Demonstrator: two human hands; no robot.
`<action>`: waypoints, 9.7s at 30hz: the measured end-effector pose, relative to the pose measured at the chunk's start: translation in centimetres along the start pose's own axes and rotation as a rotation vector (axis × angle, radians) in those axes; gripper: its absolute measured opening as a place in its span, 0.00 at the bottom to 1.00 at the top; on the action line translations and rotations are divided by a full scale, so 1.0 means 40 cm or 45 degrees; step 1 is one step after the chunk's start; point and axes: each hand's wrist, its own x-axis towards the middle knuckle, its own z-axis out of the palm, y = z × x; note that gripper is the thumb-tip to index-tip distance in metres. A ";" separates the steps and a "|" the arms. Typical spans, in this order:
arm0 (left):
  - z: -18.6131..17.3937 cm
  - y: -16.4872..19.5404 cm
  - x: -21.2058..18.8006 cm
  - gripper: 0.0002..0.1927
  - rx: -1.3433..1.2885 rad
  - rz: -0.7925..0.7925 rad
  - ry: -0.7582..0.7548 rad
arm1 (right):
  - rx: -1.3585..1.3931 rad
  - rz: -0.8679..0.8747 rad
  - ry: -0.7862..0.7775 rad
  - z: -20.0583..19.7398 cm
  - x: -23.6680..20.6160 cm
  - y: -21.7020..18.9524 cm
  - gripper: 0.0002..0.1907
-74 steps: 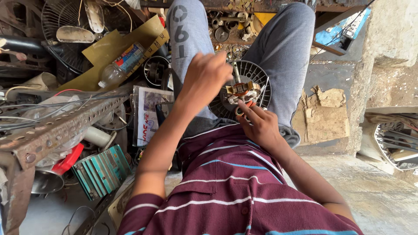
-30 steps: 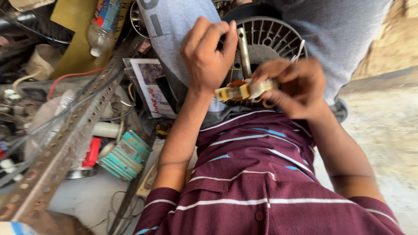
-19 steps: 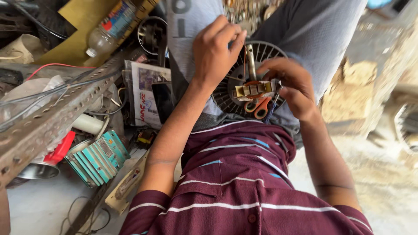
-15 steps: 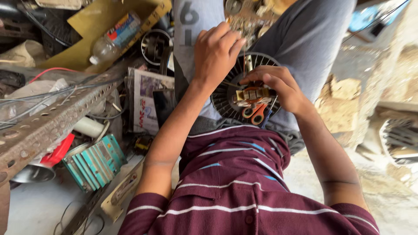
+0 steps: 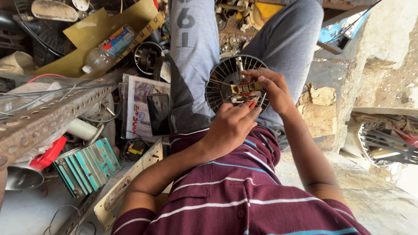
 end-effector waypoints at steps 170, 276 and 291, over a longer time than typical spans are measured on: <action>-0.053 -0.124 0.226 0.06 0.577 0.176 0.197 | -0.100 -0.346 -0.326 -0.083 0.176 -0.020 0.05; -0.013 0.046 -0.004 0.01 0.534 0.065 -0.294 | -0.575 -0.552 -0.206 -0.079 0.051 -0.014 0.06; -0.039 -0.242 0.254 0.08 0.703 -0.015 -0.055 | -0.927 -0.539 0.373 0.155 -0.207 -0.011 0.06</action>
